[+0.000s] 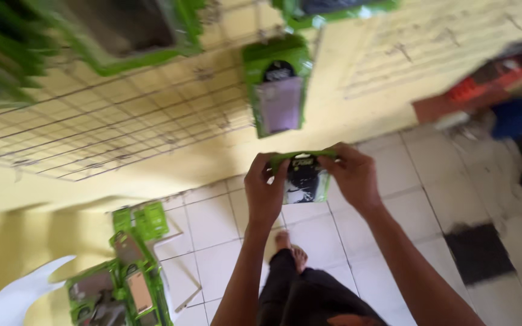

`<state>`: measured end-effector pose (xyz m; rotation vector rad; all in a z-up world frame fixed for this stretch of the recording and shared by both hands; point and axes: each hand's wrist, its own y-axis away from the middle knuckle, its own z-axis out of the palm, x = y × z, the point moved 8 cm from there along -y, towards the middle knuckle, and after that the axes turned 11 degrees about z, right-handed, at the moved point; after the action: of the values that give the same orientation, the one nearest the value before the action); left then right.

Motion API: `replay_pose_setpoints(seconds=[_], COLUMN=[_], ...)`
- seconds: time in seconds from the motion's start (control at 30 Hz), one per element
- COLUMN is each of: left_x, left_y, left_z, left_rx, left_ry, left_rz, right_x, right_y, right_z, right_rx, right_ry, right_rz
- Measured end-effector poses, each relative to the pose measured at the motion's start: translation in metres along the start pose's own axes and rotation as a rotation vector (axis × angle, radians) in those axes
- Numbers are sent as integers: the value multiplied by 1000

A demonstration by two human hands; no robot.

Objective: The person picks up packaged phone cases from a white plastic chair, wipes them with a cloth, and hangs them on a wall-mounted wire grid display. The person repeats this process for multiple phone cases.

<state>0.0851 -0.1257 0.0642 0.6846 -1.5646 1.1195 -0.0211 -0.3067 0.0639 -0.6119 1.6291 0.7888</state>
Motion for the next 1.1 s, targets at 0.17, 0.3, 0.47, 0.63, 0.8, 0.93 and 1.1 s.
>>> replay_pose_setpoints(seconds=[0.17, 0.3, 0.47, 0.63, 0.8, 0.93, 1.1], left_x=[30, 45, 40, 33, 30, 25, 20], left_y=[-69, -114, -144, -146, -141, -141, -138], left_z=[-11, -10, -12, -17, -13, -8, -7], left_rx=[123, 239, 303, 324, 293, 256, 272], left_ry=[-102, -220, -251, -413, -335, -300, -284], left_rz=[142, 290, 294, 240, 293, 294, 286], right_x=[-66, -108, -122, -132, -119, -114, -109], right_y=[-43, -85, -106, -94, -90, -87, -82], right_z=[11, 22, 38, 48, 45, 45, 45], right_rx=[91, 138, 227, 372, 395, 381, 388], right_ry=[309, 264, 233, 398, 361, 362, 382], right_rz=[-76, -235, -337, -533, -476, -479, -485])
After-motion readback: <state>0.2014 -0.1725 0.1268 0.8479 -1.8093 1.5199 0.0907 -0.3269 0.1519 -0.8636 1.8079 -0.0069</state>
